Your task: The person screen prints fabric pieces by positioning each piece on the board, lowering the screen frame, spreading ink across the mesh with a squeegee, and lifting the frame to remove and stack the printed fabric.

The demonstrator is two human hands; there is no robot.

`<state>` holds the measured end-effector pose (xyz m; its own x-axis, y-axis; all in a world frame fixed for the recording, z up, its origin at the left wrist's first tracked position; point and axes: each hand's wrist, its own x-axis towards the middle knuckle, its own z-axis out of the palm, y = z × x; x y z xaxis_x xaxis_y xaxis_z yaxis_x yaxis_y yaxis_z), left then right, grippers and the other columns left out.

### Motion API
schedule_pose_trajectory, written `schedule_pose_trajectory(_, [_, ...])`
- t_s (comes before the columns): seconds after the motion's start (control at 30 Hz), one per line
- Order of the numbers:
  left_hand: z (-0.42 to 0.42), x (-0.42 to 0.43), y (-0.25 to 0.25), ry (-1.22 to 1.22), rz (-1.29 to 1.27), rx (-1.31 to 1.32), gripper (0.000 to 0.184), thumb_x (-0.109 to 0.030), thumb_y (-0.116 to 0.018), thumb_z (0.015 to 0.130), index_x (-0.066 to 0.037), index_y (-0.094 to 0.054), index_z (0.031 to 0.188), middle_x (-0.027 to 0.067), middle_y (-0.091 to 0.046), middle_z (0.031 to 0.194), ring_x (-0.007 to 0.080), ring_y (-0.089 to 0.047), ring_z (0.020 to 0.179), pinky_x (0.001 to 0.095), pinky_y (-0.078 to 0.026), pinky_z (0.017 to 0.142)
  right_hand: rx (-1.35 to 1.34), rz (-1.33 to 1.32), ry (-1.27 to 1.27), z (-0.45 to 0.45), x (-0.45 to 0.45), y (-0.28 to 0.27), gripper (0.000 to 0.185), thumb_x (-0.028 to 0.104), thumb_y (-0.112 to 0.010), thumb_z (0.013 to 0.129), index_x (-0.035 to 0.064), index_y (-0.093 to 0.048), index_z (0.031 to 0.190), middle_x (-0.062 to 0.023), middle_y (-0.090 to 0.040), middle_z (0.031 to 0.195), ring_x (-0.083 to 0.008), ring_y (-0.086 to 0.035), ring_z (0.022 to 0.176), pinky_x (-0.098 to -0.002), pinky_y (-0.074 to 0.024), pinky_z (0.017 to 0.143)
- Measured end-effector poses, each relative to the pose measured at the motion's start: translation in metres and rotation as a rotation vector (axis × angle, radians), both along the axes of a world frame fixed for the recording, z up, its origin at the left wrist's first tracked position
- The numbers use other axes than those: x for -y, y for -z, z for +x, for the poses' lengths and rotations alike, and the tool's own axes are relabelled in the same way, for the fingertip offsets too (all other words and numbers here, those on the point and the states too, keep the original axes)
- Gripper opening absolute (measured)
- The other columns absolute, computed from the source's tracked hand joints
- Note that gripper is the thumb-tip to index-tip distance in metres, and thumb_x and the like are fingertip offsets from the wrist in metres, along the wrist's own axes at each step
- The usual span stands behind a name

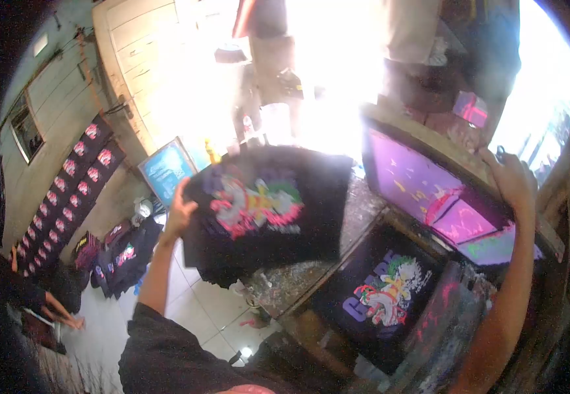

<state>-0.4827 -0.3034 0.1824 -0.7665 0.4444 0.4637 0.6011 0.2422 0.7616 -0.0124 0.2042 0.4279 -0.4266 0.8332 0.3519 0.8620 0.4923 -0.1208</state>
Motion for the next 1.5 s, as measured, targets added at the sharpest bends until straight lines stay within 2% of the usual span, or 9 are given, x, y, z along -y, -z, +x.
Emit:
schedule_pose_trajectory(0.1, [-0.038, 0.064, -0.022, -0.132, -0.112, 0.002, 0.079, -0.012, -0.067, 0.092, -0.001, -0.027, 0.160, 0.0256, -0.031, 0.164, 0.0368, -0.030, 0.154, 0.0423, -0.023, 0.125, -0.136, 0.083, -0.077, 0.004, -0.016, 0.014, 0.089, 0.078, -0.052, 0.090, -0.0080, -0.073, 0.095, -0.0310, -0.071, 0.096, -0.0427, -0.068, 0.091, -0.0515, -0.0480, 0.087])
schedule_pose_trajectory(0.17, [-0.011, 0.061, -0.015, -0.662, -0.597, -0.538, 0.076, -0.011, -0.065, 0.095, -0.001, -0.026, 0.160, 0.0306, -0.037, 0.159, 0.0440, -0.036, 0.149, 0.0486, -0.029, 0.122, -0.075, 0.115, -0.142, 0.008, -0.040, 0.024, 0.066, 0.063, -0.053, 0.098, 0.0032, -0.075, 0.115, -0.0287, -0.071, 0.095, -0.0420, -0.068, 0.090, -0.0519, -0.0484, 0.088])
schedule_pose_trajectory(0.27, [0.088, -0.007, 0.016, -0.278, -0.274, -0.713, 0.053, -0.006, -0.061, 0.096, 0.000, -0.048, 0.147, 0.0259, -0.057, 0.141, 0.0405, -0.052, 0.136, 0.0499, -0.040, 0.113, 0.287, 0.320, -0.200, 0.011, -0.062, 0.034, 0.049, 0.027, -0.041, 0.109, 0.0518, -0.043, 0.151, -0.0193, -0.068, 0.086, -0.0359, -0.070, 0.077, -0.0489, -0.0558, 0.072])
schedule_pose_trajectory(0.33, [0.183, -0.071, 0.075, 0.246, -0.266, -0.211, 0.040, -0.001, -0.064, 0.084, -0.002, -0.064, 0.124, 0.0172, -0.066, 0.111, 0.0353, -0.064, 0.109, 0.0473, -0.049, 0.098, 0.092, 0.118, -0.050, 0.002, -0.015, 0.015, 0.062, 0.068, -0.043, 0.100, 0.0197, -0.076, 0.120, -0.0187, -0.074, 0.088, -0.0328, -0.073, 0.081, -0.0507, -0.0564, 0.078])
schedule_pose_trajectory(0.37, [0.227, -0.103, 0.110, 0.442, -0.439, -0.583, 0.044, -0.003, -0.067, 0.079, -0.003, -0.066, 0.122, 0.0178, -0.066, 0.117, 0.0369, -0.063, 0.112, 0.0487, -0.049, 0.100, 0.010, 0.022, -0.098, 0.005, -0.014, 0.015, 0.078, 0.079, -0.046, 0.093, 0.0093, -0.076, 0.110, -0.0227, -0.076, 0.101, -0.0383, -0.074, 0.094, -0.0497, -0.0567, 0.086])
schedule_pose_trajectory(0.7, [0.482, -0.255, 0.146, 1.313, -0.151, -0.596, 0.059, -0.036, -0.069, 0.094, -0.011, -0.055, 0.146, 0.0143, -0.051, 0.153, 0.0379, -0.038, 0.148, 0.0567, -0.029, 0.122, -0.056, 0.021, -0.043, 0.003, -0.006, 0.022, 0.075, 0.078, -0.054, 0.088, 0.0131, -0.078, 0.117, -0.0157, -0.075, 0.120, -0.0349, -0.069, 0.116, -0.0458, -0.0505, 0.103])
schedule_pose_trajectory(0.93, [0.415, -0.228, 0.202, 0.747, -0.271, -0.513, 0.034, -0.032, -0.071, 0.092, -0.012, -0.071, 0.120, 0.0071, -0.069, 0.123, 0.0328, -0.047, 0.139, 0.0622, -0.018, 0.124, 0.007, 0.029, -0.054, 0.005, -0.004, 0.008, 0.077, 0.078, -0.047, 0.091, 0.0122, -0.076, 0.117, -0.0198, -0.075, 0.112, -0.0358, -0.072, 0.101, -0.0479, -0.0530, 0.090])
schedule_pose_trajectory(1.07, [0.383, -0.180, 0.178, 0.662, -0.641, -0.472, 0.074, -0.058, -0.058, 0.097, -0.020, -0.043, 0.159, 0.0173, -0.034, 0.166, 0.0486, -0.022, 0.153, 0.0720, -0.009, 0.119, -0.015, 0.035, -0.165, -0.003, -0.053, 0.020, 0.083, 0.080, -0.044, 0.090, 0.0092, -0.075, 0.121, -0.0208, -0.073, 0.116, -0.0355, -0.071, 0.105, -0.0460, -0.0517, 0.094])
schedule_pose_trajectory(1.5, [0.385, -0.175, 0.193, 0.650, -0.646, -0.498, 0.081, -0.063, -0.061, 0.093, -0.017, -0.044, 0.158, 0.0210, -0.032, 0.166, 0.0497, -0.022, 0.153, 0.0741, -0.007, 0.118, -0.071, -0.016, -0.031, 0.002, -0.029, 0.005, 0.089, 0.077, -0.047, 0.090, -0.0019, -0.071, 0.123, -0.0286, -0.068, 0.127, -0.0440, -0.064, 0.123, -0.0515, -0.0471, 0.107])
